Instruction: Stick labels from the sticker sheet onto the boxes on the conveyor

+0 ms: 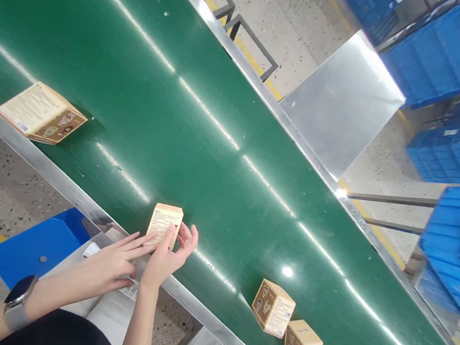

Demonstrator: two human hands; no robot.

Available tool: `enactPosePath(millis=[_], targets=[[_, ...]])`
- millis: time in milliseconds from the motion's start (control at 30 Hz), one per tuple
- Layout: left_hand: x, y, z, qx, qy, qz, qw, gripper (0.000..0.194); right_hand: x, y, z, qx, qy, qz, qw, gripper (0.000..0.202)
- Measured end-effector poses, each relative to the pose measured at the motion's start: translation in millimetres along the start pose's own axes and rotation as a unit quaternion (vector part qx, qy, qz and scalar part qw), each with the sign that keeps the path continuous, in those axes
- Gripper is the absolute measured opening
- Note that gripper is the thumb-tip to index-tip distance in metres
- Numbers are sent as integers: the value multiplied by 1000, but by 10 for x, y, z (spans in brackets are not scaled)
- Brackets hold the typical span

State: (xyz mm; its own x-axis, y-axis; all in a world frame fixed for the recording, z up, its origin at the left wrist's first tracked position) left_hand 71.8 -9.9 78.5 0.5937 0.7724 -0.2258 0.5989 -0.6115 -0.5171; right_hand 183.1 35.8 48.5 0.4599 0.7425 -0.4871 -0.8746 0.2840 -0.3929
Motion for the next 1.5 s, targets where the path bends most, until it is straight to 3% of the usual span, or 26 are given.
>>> enactPosePath(millis=[67, 133, 267, 433, 533, 667, 833, 1033, 1167, 1367, 1500], targets=[[26, 15, 6, -10, 2, -8, 1000, 24, 97, -16, -65, 4, 11, -1, 1000, 57], [52, -19, -13, -21, 4, -18, 1000, 26, 224, -53, -90, 3, 14, 18, 1000, 52], [95, -225, -127, -53, -12, -34, 998, 21, 330, -266, 130, -25, -18, 91, 995, 49], [97, -550, -275, -109, -86, -38, 990, 26, -152, -387, 689, -91, -105, 285, 948, 20], [76, -674, -340, -145, -104, -20, 984, 22, -396, -379, 879, -129, -140, 346, 919, 8], [0, -792, -316, -138, -132, -8, 982, 7, -428, -362, 968, -166, -167, 356, 904, 13], [-45, -908, -379, -87, -125, -7, 988, 22, -501, -346, 1121, -209, -207, 380, 877, 18], [1, -1086, -560, -51, -91, 6, 995, 23, -584, -310, 1328, -253, -226, 396, 853, 17], [36, -1236, -619, -33, -87, 11, 996, 24, -571, -300, 1415, -263, -246, 383, 851, 25], [101, -1422, -725, 16, -74, 13, 997, 29, -573, -286, 1473, -272, -330, 339, 838, 23], [134, -1548, -763, 56, -75, -10, 996, 25, -479, -297, 1536, -285, -386, 257, 839, 21]])
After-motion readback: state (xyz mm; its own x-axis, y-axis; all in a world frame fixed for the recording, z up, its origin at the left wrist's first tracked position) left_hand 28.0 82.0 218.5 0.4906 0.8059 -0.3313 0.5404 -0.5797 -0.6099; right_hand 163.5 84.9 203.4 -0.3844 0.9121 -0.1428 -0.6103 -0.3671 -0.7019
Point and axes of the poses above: each hand's wrist, its own x-axis towards the middle knuckle, its own y-axis out of the palm, z = x × y, the point moved 9 cm from there along x, towards the middle knuckle, and after that the axes turned 8 degrees about y, right-handed, at the moved point
